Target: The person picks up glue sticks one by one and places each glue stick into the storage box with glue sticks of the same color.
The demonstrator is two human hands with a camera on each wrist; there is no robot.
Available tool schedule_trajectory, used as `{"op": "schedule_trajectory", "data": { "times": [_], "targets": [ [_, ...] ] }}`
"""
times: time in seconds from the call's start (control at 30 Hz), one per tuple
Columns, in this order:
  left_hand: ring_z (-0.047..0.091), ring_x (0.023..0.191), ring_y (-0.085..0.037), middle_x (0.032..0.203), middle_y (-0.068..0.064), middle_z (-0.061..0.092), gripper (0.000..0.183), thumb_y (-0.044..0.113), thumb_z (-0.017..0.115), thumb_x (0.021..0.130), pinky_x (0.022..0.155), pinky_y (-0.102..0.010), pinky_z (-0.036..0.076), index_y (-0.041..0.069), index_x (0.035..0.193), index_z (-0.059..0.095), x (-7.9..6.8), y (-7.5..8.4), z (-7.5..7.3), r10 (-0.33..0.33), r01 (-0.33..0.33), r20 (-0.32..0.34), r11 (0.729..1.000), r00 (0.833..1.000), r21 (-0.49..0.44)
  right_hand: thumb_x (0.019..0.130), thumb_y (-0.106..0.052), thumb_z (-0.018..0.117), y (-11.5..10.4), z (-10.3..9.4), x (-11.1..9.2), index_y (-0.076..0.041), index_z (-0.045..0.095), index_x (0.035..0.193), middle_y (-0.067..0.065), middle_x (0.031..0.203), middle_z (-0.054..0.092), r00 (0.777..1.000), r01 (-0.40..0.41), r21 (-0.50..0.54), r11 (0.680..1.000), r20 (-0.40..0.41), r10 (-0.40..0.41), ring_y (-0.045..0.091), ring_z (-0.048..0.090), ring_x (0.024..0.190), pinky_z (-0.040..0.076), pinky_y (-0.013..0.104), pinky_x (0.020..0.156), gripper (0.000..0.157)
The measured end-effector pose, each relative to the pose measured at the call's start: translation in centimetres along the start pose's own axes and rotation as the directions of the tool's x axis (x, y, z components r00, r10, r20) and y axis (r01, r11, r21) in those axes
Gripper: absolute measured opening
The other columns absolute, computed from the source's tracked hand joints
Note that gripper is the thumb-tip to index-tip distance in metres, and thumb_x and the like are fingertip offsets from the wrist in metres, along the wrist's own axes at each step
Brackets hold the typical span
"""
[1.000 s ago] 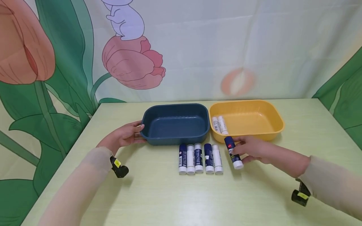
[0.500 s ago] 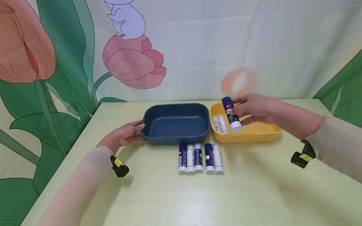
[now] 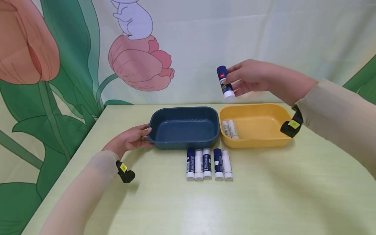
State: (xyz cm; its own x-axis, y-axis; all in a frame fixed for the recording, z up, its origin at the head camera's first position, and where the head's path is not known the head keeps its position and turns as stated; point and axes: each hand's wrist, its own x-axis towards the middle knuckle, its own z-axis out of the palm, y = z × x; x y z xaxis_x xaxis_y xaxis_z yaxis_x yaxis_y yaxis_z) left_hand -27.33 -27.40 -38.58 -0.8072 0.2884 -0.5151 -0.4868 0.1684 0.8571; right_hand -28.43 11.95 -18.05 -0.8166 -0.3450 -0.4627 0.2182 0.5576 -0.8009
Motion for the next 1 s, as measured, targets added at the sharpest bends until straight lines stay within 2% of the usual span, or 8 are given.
{"op": "schedule_trajectory", "data": {
  "times": [0.2,0.33,0.47,0.77,0.87,1.0],
  "targets": [
    [0.060,0.102,-0.009,0.153,-0.018,0.034,0.062,0.023,0.032,0.112,0.120,-0.050,0.035,0.014,0.166,0.004,-0.1,-0.1,0.0,-0.009,0.009,-0.007,1.000,1.000,-0.004,0.106,-0.023,0.054,-2.2,0.4,1.4,-0.012,0.018,0.165,0.017,0.161,0.036,1.000,-0.004,0.022,1.000,0.015,0.004,0.021,0.060,0.121,0.062,0.021,0.084,0.069],
    [0.059,0.103,-0.010,0.153,-0.017,0.035,0.062,0.024,0.033,0.112,0.121,-0.050,0.034,0.014,0.166,0.004,-0.3,-0.2,-0.1,-0.009,0.009,-0.010,1.000,1.000,-0.002,0.107,-0.022,0.053,-3.0,0.9,2.5,-0.012,0.021,0.164,0.014,0.162,0.035,1.000,-0.015,0.043,0.999,0.020,0.015,0.022,0.057,0.127,0.059,0.024,0.095,0.067],
    [0.059,0.104,-0.009,0.151,-0.017,0.036,0.063,0.023,0.033,0.112,0.122,-0.051,0.033,0.013,0.166,0.004,-0.5,-0.3,-0.2,-0.004,0.004,-0.005,1.000,1.000,0.000,0.106,-0.021,0.053,-2.9,1.6,4.0,-0.010,0.026,0.163,0.013,0.158,0.038,0.999,-0.029,0.043,0.999,0.024,0.028,0.021,0.059,0.122,0.053,0.028,0.104,0.063],
    [0.056,0.108,-0.011,0.156,-0.019,0.031,0.063,0.024,0.033,0.112,0.124,-0.051,0.031,0.014,0.166,0.003,-0.8,-0.6,-0.2,-0.007,0.007,-0.006,1.000,1.000,-0.009,0.106,-0.017,0.055,-1.4,3.8,8.3,-0.006,0.034,0.158,0.014,0.146,0.048,0.998,-0.065,0.047,0.997,0.000,0.065,0.023,0.061,0.114,0.052,0.033,0.108,0.057],
    [0.056,0.109,-0.012,0.159,-0.020,0.028,0.063,0.023,0.032,0.112,0.124,-0.051,0.031,0.014,0.166,0.001,-0.8,-0.7,-0.2,-0.007,0.007,-0.001,1.000,1.000,-0.019,0.106,-0.016,0.055,-0.7,4.4,9.3,-0.005,0.036,0.157,0.015,0.145,0.048,0.997,-0.071,0.061,0.996,0.015,0.070,0.025,0.061,0.114,0.054,0.033,0.104,0.055],
    [0.058,0.106,-0.010,0.156,-0.020,0.031,0.063,0.023,0.032,0.112,0.124,-0.052,0.031,0.013,0.166,0.002,-0.7,-0.8,-0.2,-0.001,0.001,-0.004,1.000,1.000,-0.022,0.106,-0.015,0.055,0.2,5.3,10.4,-0.005,0.033,0.157,0.017,0.147,0.048,0.996,-0.082,0.077,0.994,0.041,0.079,0.027,0.059,0.115,0.063,0.024,0.080,0.057]
  ]
}}
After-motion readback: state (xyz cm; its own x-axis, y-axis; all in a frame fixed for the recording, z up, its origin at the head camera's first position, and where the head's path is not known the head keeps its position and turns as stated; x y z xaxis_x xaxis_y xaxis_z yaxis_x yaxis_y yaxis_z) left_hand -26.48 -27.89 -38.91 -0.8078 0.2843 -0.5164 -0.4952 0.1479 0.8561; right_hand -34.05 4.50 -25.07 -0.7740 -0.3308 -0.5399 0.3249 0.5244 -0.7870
